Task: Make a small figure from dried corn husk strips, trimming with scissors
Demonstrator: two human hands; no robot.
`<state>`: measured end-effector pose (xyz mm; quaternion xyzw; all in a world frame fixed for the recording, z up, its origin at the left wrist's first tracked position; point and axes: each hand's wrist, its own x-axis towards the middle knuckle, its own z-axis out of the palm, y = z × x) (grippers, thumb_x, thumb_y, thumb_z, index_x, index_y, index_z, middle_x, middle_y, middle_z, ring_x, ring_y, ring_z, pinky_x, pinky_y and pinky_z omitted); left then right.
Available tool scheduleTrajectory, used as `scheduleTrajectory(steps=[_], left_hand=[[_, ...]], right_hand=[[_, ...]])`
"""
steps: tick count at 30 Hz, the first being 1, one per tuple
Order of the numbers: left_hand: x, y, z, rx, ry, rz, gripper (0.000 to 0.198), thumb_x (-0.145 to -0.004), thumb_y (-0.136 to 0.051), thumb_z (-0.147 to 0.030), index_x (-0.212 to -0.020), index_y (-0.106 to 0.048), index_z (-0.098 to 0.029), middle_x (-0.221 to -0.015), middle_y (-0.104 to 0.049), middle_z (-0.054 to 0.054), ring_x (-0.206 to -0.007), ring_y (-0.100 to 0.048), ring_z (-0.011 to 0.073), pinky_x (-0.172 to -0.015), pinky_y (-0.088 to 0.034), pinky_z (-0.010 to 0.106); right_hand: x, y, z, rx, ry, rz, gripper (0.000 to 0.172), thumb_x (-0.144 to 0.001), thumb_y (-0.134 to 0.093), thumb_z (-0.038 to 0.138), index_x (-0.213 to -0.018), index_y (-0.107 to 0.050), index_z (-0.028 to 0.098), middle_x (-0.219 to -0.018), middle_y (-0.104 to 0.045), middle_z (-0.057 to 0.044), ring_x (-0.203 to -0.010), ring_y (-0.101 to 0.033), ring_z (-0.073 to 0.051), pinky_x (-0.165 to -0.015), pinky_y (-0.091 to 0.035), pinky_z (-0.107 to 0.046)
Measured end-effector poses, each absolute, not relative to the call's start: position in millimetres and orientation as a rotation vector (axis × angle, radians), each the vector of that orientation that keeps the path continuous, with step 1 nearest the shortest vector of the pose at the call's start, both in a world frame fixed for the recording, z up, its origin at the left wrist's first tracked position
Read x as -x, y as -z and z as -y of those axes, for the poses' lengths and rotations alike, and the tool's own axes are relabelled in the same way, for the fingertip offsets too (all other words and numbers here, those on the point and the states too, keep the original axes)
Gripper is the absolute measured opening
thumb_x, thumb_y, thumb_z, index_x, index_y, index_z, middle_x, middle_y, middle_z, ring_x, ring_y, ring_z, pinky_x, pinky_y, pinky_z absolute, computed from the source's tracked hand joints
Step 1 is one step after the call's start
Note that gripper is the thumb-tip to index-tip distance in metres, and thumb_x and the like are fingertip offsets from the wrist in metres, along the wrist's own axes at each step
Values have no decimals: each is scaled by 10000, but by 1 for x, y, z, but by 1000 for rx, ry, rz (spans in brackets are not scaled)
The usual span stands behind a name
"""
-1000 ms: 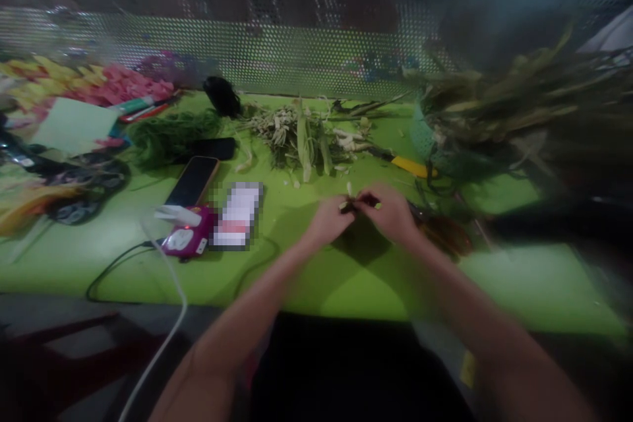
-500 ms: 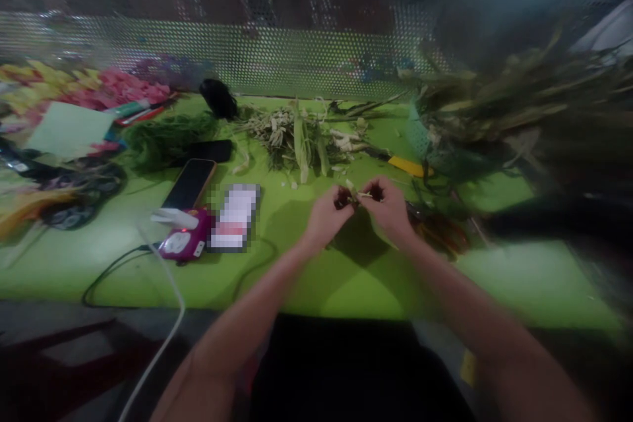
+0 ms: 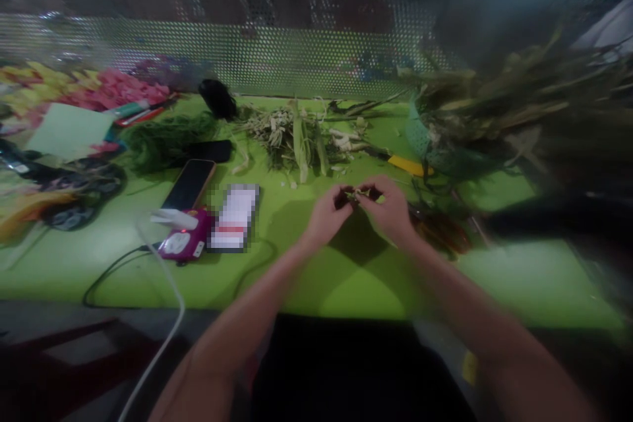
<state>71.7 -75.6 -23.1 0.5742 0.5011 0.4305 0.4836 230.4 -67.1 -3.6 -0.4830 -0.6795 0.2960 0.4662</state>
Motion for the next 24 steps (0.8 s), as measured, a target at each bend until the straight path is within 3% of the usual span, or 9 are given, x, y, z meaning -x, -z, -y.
scheduleTrajectory(steps=[7,13,19,24], left_hand=[[-68,26,73,-1284,-993,-1127,223,-801,-663,-211,-1019,-636,-174,-998,-701,85,-966,-640,208,-949,-462,428],[-64,25,71,-1370,-853,-1116,204,-782,-637,-207,-978,-628,-152,-929,-683,68,-843,-619,176,-827,-477,372],[-61,21,71,-1460,-799,-1199,192,-753,-611,-203,-936,-618,-144,-860,-657,43,-783,-587,159,-761,-465,335],[-62,21,70,-1548,-811,-1172,177,-729,-605,-197,-899,-618,-148,-838,-655,42,-776,-584,160,-744,-460,324]], right_hand=[[-239,1,60,1102,-1003,1597,159,-791,-753,371,-862,-705,237,-831,-698,-12,-770,-635,-170,-726,-534,-329],[-243,0,55,1087,-1124,1595,178,-769,-760,393,-800,-693,231,-765,-670,-6,-718,-615,-168,-700,-513,-333],[-254,-3,51,1058,-919,2033,126,-880,-646,335,-820,-683,230,-875,-610,-24,-877,-573,-191,-796,-442,-335],[-261,-2,45,985,-911,2277,195,-933,-566,345,-804,-600,202,-910,-559,-30,-868,-538,-187,-770,-396,-316]])
